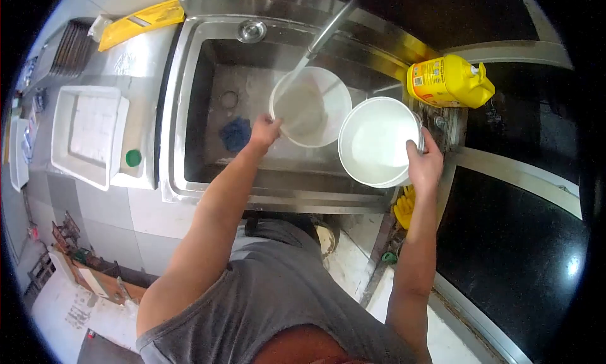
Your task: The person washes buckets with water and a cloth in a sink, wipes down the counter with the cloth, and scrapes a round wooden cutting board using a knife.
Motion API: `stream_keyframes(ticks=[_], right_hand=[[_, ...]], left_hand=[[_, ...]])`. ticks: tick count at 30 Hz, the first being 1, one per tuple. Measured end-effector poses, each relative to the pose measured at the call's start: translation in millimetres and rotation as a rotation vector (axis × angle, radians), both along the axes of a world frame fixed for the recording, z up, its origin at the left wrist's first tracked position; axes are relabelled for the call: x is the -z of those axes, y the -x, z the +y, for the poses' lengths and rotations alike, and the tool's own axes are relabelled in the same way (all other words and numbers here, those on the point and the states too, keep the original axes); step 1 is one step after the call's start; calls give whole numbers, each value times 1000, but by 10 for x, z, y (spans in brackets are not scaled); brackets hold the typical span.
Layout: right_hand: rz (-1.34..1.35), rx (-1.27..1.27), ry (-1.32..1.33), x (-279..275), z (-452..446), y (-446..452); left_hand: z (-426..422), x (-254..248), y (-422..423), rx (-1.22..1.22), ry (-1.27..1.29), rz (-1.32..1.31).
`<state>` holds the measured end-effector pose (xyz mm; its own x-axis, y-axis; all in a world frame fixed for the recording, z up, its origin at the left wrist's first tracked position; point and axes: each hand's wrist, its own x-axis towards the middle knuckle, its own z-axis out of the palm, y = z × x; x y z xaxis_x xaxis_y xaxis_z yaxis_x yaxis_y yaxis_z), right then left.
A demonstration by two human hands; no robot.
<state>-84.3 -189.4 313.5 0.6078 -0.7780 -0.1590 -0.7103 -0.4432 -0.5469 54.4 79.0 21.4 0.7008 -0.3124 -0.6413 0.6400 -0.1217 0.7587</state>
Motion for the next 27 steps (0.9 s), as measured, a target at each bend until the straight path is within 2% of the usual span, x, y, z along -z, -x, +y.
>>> stream_keyframes(ticks=[1, 4, 5, 7, 9, 10, 13, 16, 20, 22, 23, 25, 27], right_hand=[[14, -37, 32, 0, 17, -49], [65, -130, 175, -10, 160, -243], [106, -140, 234, 5, 212, -286], [164, -191, 342, 8, 305, -372], [199, -252, 436, -27, 427, -448], [214, -287, 483, -40, 470, -489], [203, -336, 623, 8, 540, -562], [213, -378, 736, 4, 623, -631], [198, -443, 910, -39, 639, -715], [194, -499, 969, -91, 659, -752], [196, -525, 998, -120, 666, -756], [205, -584, 991, -189, 696, -756], [233, -637, 940, -219, 743, -743]], left_hand=[[-98, 133, 41, -54, -178, -196], [-242, 15, 328, -230, -697, -345], [-228, 105, 464, -216, -609, -275], [-309, -107, 808, -69, -343, -146], [-428, -455, 1043, 136, -69, 34], [-474, -806, 999, 267, -2, 202], [-775, -988, 1125, 160, 348, 404], [-1037, -1137, 1067, 36, 536, 567], [-1348, -1121, 641, 2, 330, 384], [-1439, -1045, 320, -103, 414, 438], [-1465, -986, 136, -179, 558, 537], [-1468, -949, -130, -139, 617, 423], [-1434, -964, -337, -59, 613, 447]])
